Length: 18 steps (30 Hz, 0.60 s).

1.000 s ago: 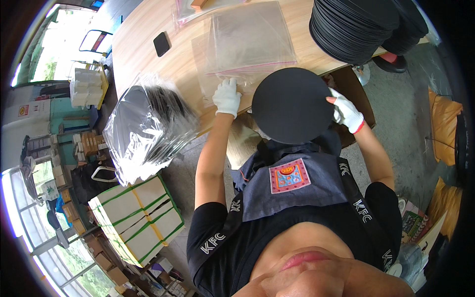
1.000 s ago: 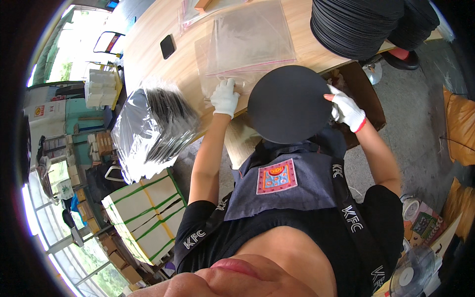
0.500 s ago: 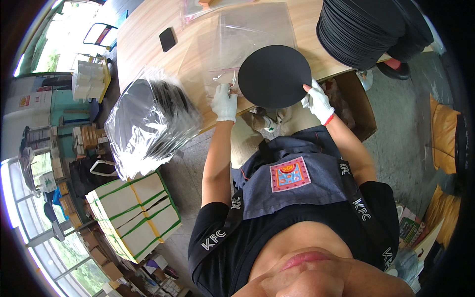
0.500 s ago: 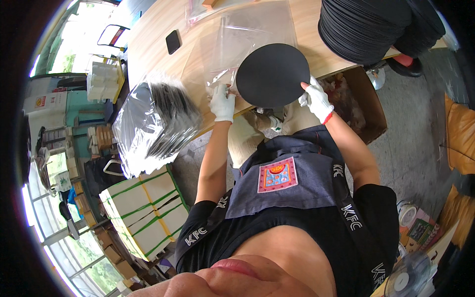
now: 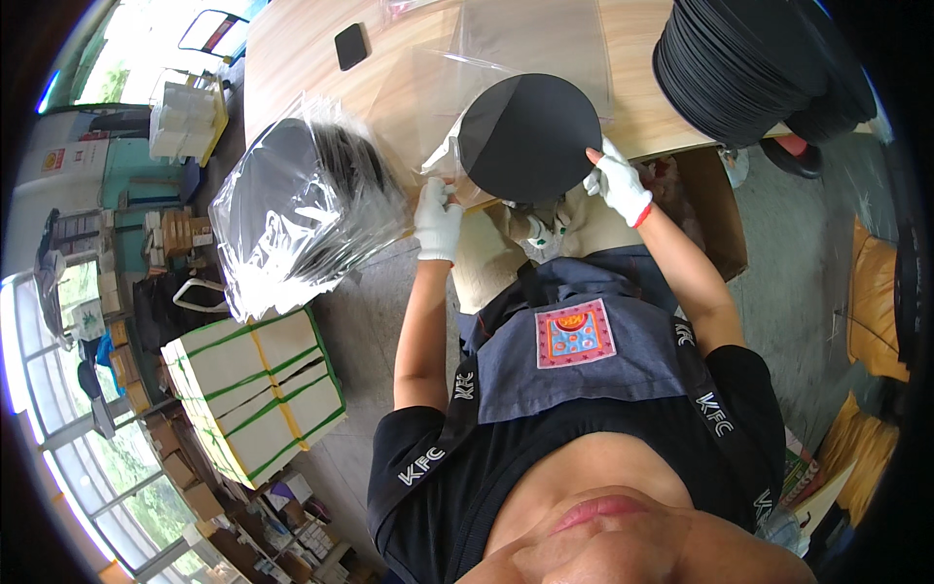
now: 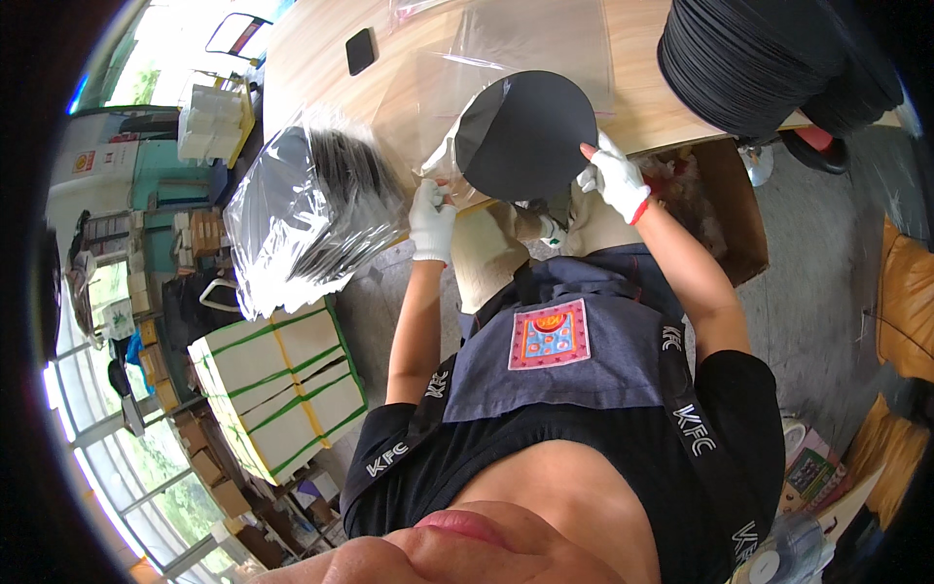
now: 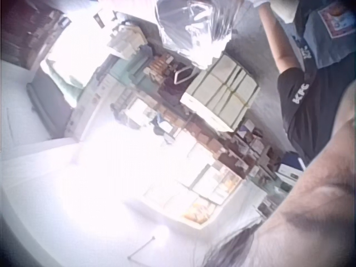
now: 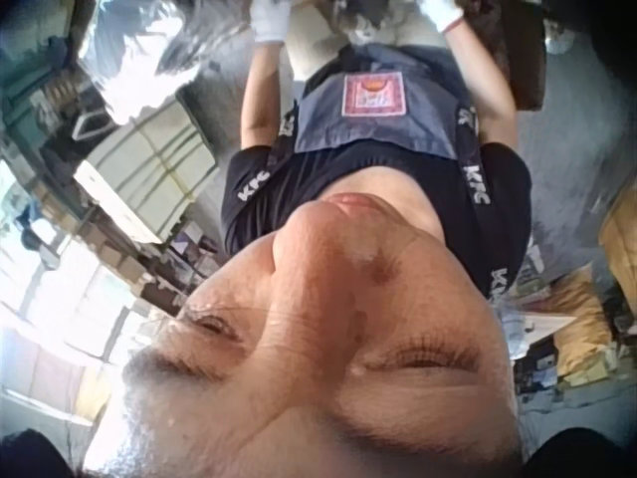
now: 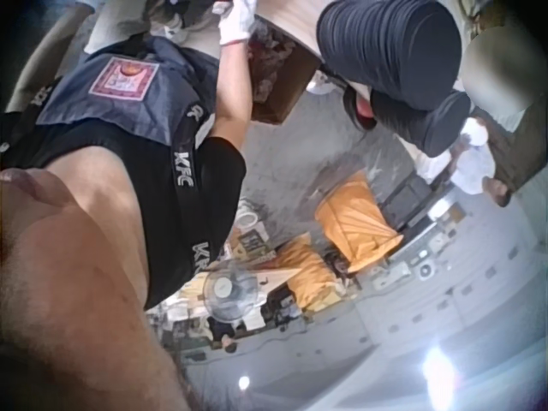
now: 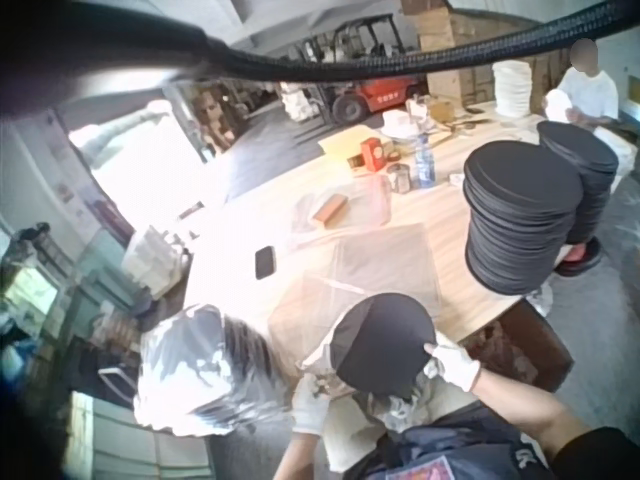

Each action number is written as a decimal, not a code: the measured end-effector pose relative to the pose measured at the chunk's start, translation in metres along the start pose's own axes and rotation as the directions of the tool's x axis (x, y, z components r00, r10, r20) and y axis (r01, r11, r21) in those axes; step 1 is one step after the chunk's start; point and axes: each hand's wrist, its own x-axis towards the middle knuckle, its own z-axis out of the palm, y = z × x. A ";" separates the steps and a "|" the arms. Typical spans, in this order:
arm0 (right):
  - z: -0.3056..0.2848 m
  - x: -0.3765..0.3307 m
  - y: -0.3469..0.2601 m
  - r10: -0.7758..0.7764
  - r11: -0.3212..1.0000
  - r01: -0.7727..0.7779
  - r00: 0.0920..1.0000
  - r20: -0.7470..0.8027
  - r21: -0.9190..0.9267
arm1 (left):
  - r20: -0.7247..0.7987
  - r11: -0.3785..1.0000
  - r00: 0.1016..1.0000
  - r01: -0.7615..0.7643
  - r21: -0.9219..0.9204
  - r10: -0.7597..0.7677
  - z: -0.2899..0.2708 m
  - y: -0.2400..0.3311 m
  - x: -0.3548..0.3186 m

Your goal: The person picks up a black circular disc from a stack, slides it into a clear plastic bag, and then places the bagged disc into a larger plastic bag on a workbench.

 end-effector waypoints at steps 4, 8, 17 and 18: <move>0.043 -0.010 0.034 -0.102 0.989 0.114 0.987 -0.120 0.091 | -0.096 0.993 0.989 -0.104 0.049 0.109 0.017 0.032 -0.018; 0.054 -0.017 0.055 -0.200 0.941 0.263 0.940 -0.277 0.214 | -0.005 0.957 0.959 -0.281 0.072 0.282 0.039 0.051 -0.045; -0.004 -0.080 0.052 0.214 0.974 -0.173 0.908 -0.361 0.144 | 0.056 0.829 0.938 0.329 -0.452 -0.342 0.092 0.028 -0.077; -0.006 -0.079 0.045 0.236 0.966 -0.152 0.846 -0.477 0.209 | 0.058 0.847 0.931 0.353 -0.399 -0.360 0.089 0.022 -0.077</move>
